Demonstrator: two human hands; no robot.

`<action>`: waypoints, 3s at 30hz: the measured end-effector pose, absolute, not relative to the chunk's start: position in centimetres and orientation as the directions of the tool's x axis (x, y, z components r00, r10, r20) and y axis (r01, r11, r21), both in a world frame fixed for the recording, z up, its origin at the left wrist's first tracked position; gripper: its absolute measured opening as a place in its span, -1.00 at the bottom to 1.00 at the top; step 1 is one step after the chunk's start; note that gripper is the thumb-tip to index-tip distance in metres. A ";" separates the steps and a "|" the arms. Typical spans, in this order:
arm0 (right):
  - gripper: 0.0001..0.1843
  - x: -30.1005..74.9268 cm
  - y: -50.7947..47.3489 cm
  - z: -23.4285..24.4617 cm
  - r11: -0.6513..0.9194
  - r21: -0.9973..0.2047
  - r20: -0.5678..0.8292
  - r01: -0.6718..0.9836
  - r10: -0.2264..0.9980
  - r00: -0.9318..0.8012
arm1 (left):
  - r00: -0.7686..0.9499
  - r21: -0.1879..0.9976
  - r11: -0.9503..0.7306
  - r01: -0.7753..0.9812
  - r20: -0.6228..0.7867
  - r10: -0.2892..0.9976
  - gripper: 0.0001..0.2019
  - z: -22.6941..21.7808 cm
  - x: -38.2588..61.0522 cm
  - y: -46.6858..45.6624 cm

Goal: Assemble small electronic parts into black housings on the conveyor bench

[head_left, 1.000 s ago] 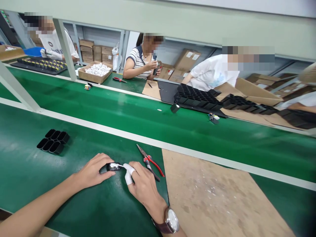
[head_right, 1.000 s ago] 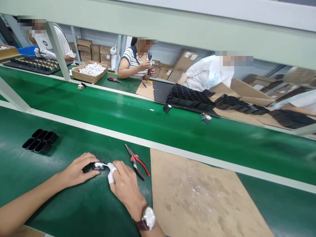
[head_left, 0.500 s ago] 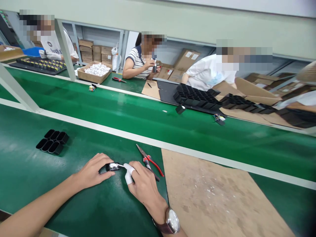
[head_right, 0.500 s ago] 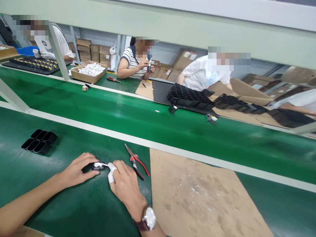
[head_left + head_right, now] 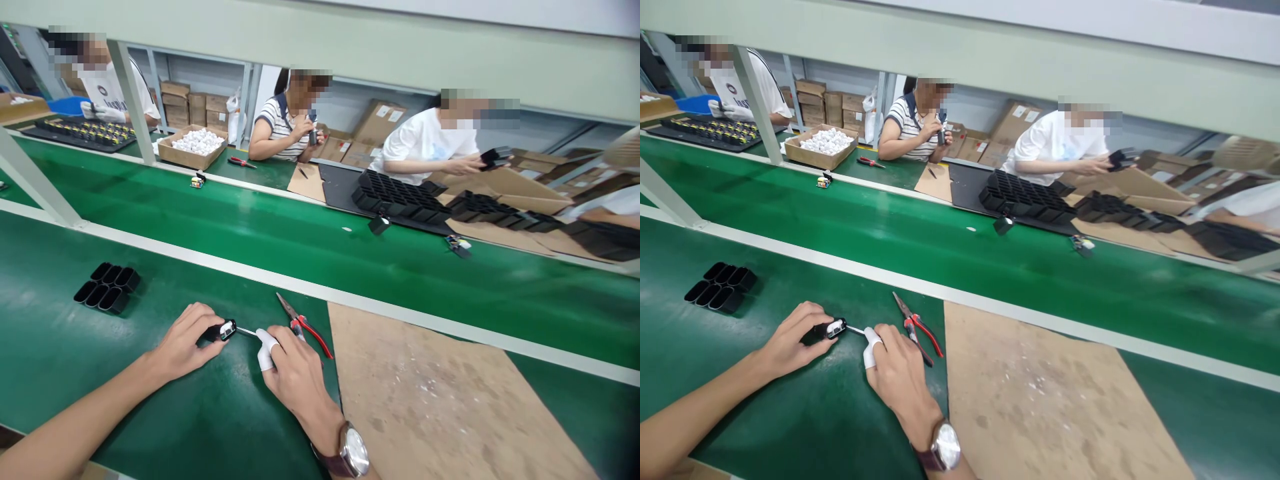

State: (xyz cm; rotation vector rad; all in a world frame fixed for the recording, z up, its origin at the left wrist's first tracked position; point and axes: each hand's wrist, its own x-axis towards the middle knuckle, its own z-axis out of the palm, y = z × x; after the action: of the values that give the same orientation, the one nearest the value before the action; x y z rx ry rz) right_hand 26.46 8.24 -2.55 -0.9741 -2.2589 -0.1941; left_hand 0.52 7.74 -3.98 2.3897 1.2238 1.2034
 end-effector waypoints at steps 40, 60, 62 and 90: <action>-0.73 26.2 7.4 -1.9 0.723 0.035 0.563 0.690 0.556 -0.612 | 0.423 0.470 -0.710 0.525 0.580 0.697 -0.66 -4.0 0.6 7.8; -0.70 27.4 8.7 -4.6 0.514 0.034 0.423 0.857 0.769 -0.479 | 0.429 0.655 -0.559 0.509 0.370 0.824 -0.67 -4.2 0.7 7.5; -0.69 27.3 8.8 -4.5 0.524 -0.018 0.411 0.852 0.780 -0.471 | 0.442 0.669 -0.543 0.507 0.339 0.830 -0.67 -4.4 0.7 7.5; -0.63 25.1 7.3 -4.1 0.706 -0.527 0.498 0.474 0.708 -0.501 | 0.473 0.677 -0.522 0.519 0.281 0.835 -0.73 -4.6 0.4 7.9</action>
State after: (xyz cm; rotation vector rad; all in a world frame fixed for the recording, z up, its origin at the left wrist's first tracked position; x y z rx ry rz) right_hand 25.07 7.34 -4.15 -0.8955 -2.1938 0.4209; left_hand 0.44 7.88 -4.64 2.2149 1.1208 0.8223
